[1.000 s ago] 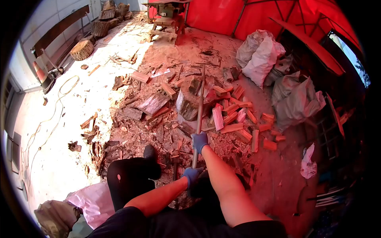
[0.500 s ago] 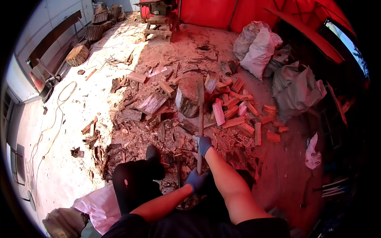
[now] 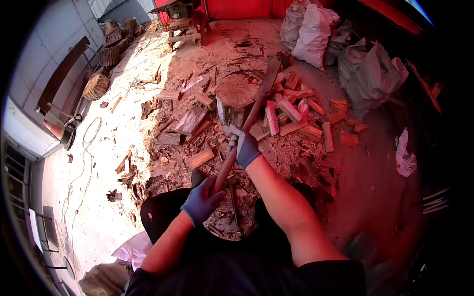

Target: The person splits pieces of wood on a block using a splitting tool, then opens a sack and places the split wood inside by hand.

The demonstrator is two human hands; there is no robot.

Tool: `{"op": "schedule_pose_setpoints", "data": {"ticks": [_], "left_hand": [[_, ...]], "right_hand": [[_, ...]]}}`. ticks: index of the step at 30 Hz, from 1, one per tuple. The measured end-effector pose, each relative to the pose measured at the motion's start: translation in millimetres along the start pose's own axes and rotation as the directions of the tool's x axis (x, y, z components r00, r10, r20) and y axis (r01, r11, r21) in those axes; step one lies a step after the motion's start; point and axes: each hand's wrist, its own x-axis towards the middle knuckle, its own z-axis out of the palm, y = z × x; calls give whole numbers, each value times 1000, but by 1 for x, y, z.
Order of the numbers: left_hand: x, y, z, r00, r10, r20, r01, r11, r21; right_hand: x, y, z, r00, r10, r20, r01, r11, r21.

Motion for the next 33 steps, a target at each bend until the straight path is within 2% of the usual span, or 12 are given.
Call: {"op": "schedule_pose_setpoints", "data": {"ticks": [1,3,6,7,10,13,18,20,25,27,31,33], "left_hand": [[-8,-1,-1,996,77,-46,-68,985,157],[-26,9,12,991,91,-96,-94,995,-19],[-34,8,30,994,46,-99,-49,999,-25],[-36,8,37,994,23,-110,-39,988,-151],[-39,2,30,993,-81,-81,84,996,43],[-55,-13,31,990,110,-88,-101,990,102],[-72,-1,31,990,128,-65,-114,976,184],[-75,-5,29,997,-74,13,74,997,-13],[-92,29,29,999,7,40,-3,994,-105],[-104,29,8,996,86,-39,-90,988,-128],[-130,27,-47,883,169,-438,-243,963,-118],[-143,12,-83,799,121,-589,-244,961,-133]], "right_hand": [[-1,1,4,998,6,63,-7,1000,14],[7,6,3,989,67,129,-74,996,47],[15,13,-2,980,171,105,-179,981,72],[25,21,-10,965,238,106,-246,967,63],[21,44,-17,970,238,40,-235,969,-74],[45,56,-37,964,261,47,-258,964,-68],[34,46,-36,960,269,-80,-277,954,-117],[32,41,-38,960,253,-122,-269,954,-134],[49,30,-58,962,269,-42,-272,954,-125],[46,20,-61,970,238,51,-233,968,-92],[17,-15,-51,976,191,103,-183,980,-85],[-22,-46,-40,988,62,139,-13,944,-329]]}}
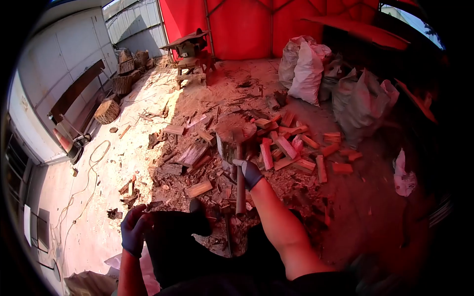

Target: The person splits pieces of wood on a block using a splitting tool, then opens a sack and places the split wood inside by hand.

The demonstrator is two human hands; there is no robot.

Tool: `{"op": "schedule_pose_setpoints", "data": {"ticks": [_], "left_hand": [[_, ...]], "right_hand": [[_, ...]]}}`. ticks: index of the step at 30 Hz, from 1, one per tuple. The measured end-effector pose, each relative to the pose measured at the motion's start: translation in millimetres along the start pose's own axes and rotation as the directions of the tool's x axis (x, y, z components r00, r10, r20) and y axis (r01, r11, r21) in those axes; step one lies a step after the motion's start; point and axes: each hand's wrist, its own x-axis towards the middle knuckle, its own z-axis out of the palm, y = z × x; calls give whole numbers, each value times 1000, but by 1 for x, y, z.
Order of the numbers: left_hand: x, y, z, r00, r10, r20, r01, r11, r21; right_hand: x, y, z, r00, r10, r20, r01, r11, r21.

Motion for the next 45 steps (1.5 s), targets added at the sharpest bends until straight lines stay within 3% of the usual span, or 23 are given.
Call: {"op": "schedule_pose_setpoints", "data": {"ticks": [2,4,6,10,13,15,16,17,18,19,21,24,27,29,30,32,34,36,37,38,40,43,45], "left_hand": [[3,-7,-33,987,-33,-158,37,999,22],[13,-29,-60,976,-57,-209,52,998,-29],[34,-47,-71,966,-130,-223,127,991,-31],[119,-110,-64,959,-254,-121,238,962,-135],[215,-190,-42,913,-407,1,406,911,-77],[273,-267,-29,886,-447,122,428,890,158],[298,-306,-27,904,-383,190,214,790,574],[319,-303,-10,828,-521,209,48,437,898],[331,-312,6,849,-480,219,-54,335,941],[352,-331,25,864,-471,179,3,359,933],[385,-343,70,906,-391,162,116,598,793],[434,-386,115,941,-337,37,205,653,729],[511,-547,136,845,-499,-195,534,812,237],[520,-507,151,763,-587,-270,625,777,79],[523,-494,161,660,-673,-332,690,719,-84],[541,-510,166,620,-652,-436,618,748,-240],[561,-573,144,701,-712,39,598,556,-577],[566,-567,142,674,-549,495,598,13,-801],[576,-569,145,724,-625,292,532,235,-814],[589,-557,148,728,-613,307,541,238,-807],[593,-539,136,491,-850,191,806,360,-470],[623,-548,144,802,-595,50,465,570,-677],[609,-413,149,871,-471,-140,332,774,-539]], "right_hand": [[-5,-19,-9,999,-4,34,-3,977,212],[-2,-33,-33,977,146,157,-190,929,319],[-16,-32,-55,985,159,69,-170,962,212],[-21,-19,-76,938,319,-137,-325,945,-22],[-20,-4,-65,904,353,-243,-367,930,-15],[-12,-7,-61,885,402,-236,-415,910,-8],[-9,-10,-61,872,431,-234,-442,897,4],[-6,-14,-64,881,437,-182,-444,896,1],[-1,-20,-65,893,431,-130,-435,900,-2],[3,-26,-64,896,428,-121,-428,903,27],[6,-30,-60,898,381,-218,-393,920,-11],[13,-35,-46,855,333,-397,-466,829,-308],[27,-20,-66,808,366,-462,-534,785,-312],[37,-22,-65,804,332,-494,-530,776,-342],[43,-25,-64,799,325,-505,-532,774,-343],[54,-32,-65,802,334,-495,-506,820,-267],[63,-39,-68,802,357,-479,-514,822,-247],[70,-43,-68,812,366,-454,-502,835,-225],[74,-45,-65,816,397,-420,-496,854,-156],[78,-46,-62,820,427,-382,-491,867,-84],[79,-50,-54,850,418,-319,-445,895,-12],[80,-63,-44,901,378,-213,-373,925,67],[75,-70,-42,924,340,-175,-327,940,98]]}}
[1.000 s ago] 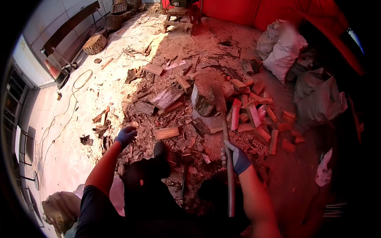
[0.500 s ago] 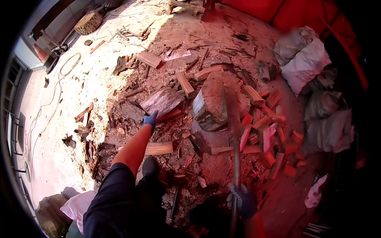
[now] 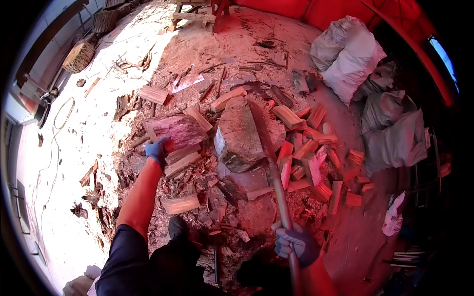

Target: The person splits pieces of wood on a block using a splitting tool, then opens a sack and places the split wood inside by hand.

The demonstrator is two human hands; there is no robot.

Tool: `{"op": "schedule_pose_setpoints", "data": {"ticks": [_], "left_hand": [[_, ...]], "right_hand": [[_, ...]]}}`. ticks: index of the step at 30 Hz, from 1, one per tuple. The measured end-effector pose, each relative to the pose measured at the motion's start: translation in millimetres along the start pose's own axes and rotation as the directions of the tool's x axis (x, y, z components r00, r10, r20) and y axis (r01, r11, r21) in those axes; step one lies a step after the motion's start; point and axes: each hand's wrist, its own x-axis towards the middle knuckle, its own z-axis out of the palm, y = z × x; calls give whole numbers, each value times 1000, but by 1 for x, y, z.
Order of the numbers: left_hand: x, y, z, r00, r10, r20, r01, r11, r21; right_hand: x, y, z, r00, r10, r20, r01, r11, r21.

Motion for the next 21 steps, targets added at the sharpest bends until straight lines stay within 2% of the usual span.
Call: {"op": "schedule_pose_setpoints", "data": {"ticks": [1,3,5,7,8,9,11,13,15,16,17,19,20,21], "left_hand": [[-47,49,33,992,129,14,-130,989,76],[-80,108,75,933,271,235,-299,950,89],[-119,162,130,815,331,476,-454,875,168],[-142,191,183,676,339,654,-616,747,249],[-131,193,206,527,434,731,-822,479,309],[-122,191,228,355,471,808,-935,157,319],[-164,197,279,367,213,906,-926,-6,376],[-155,157,311,242,110,964,-954,-153,257],[-141,96,331,249,-20,968,-945,-223,239],[-149,78,340,178,37,983,-933,-312,181],[-151,70,352,165,33,986,-937,-308,168],[-155,61,374,346,21,938,-923,-174,344],[-159,61,378,402,12,916,-891,-227,394],[-163,61,378,396,6,918,-892,-233,386]], "right_hand": [[-4,-2,-2,1000,-4,21,3,1000,14],[-12,-1,-2,999,-18,40,16,999,50],[-17,-2,-3,998,-60,-22,60,998,15],[-21,-4,-8,996,-92,-20,92,995,36],[-23,-7,-9,992,-121,-38,122,992,32],[-26,-9,-11,987,-150,-56,152,988,25],[-29,-10,-20,982,-178,-55,181,982,56],[-33,-10,-21,956,-245,-160,245,969,-17],[-39,-13,-25,954,-255,-159,262,965,24],[-42,-14,-27,955,-254,-150,265,962,61],[-44,-14,-28,952,-262,-160,275,959,65],[-48,-13,-30,948,-237,-212,258,963,77],[-51,-13,-33,952,-229,-205,255,961,111],[-52,-13,-34,951,-232,-204,259,958,120]]}}
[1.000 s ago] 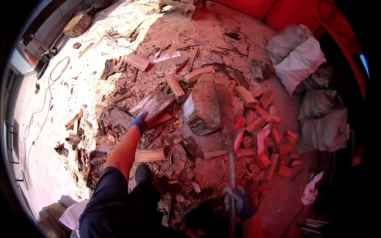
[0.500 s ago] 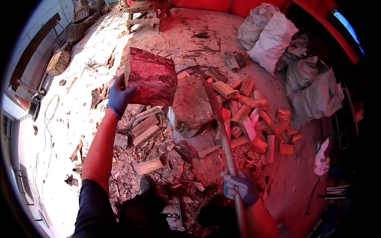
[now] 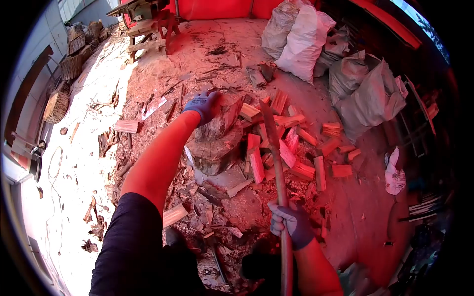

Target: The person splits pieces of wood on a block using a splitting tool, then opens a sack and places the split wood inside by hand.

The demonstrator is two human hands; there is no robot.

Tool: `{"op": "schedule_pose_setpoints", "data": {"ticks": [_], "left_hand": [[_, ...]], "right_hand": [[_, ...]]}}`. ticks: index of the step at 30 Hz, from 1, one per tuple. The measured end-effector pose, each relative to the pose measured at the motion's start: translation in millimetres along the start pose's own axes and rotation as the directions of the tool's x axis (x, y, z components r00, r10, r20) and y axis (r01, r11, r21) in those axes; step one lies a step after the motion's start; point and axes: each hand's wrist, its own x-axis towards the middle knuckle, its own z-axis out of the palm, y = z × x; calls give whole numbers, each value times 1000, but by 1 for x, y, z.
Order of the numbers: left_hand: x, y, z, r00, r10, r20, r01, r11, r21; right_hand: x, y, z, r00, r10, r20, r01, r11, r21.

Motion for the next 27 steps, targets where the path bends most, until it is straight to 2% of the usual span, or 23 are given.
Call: {"op": "schedule_pose_setpoints", "data": {"ticks": [2,4,7,12,14,18,21,22,23,24,25,26,27], "left_hand": [[-10,6,-2,1000,-17,-21,19,997,74],[-10,8,-3,999,-30,-33,32,997,66],[-4,7,1,988,-147,-37,148,988,37],[-9,11,-8,990,-138,-36,139,990,31],[-8,3,-3,983,-135,-128,140,990,28],[-10,-5,-4,983,-131,-129,136,990,36],[-40,7,-11,946,12,-323,4,999,48],[-61,20,-10,929,38,-368,-54,998,-33],[-90,42,-16,946,34,-323,-72,992,-106],[-119,61,-17,978,33,-205,-84,966,-245],[-151,80,-15,995,87,44,-61,910,-410],[-185,98,-14,917,227,329,-13,839,-544],[-220,116,-16,720,417,555,64,756,-652]], "right_hand": [[1,0,-1,999,-9,-49,7,999,-32],[3,1,-4,999,14,-46,-15,1000,-5],[6,4,-15,998,52,-29,-52,999,2],[2,0,-12,997,69,-17,-69,998,-4],[2,-1,-13,997,76,-2,-76,997,-3],[0,0,-16,997,75,18,-75,997,0],[-2,-2,-18,997,54,47,-55,998,17],[-4,-3,-16,997,53,54,-54,998,20],[-6,-4,-12,999,13,53,-14,1000,21],[-7,-5,-9,998,-30,54,28,999,20],[-6,-4,-7,996,-52,70,51,998,21],[-5,-1,-4,995,-55,81,53,998,22],[-4,3,0,990,-125,61,129,990,-57]]}}
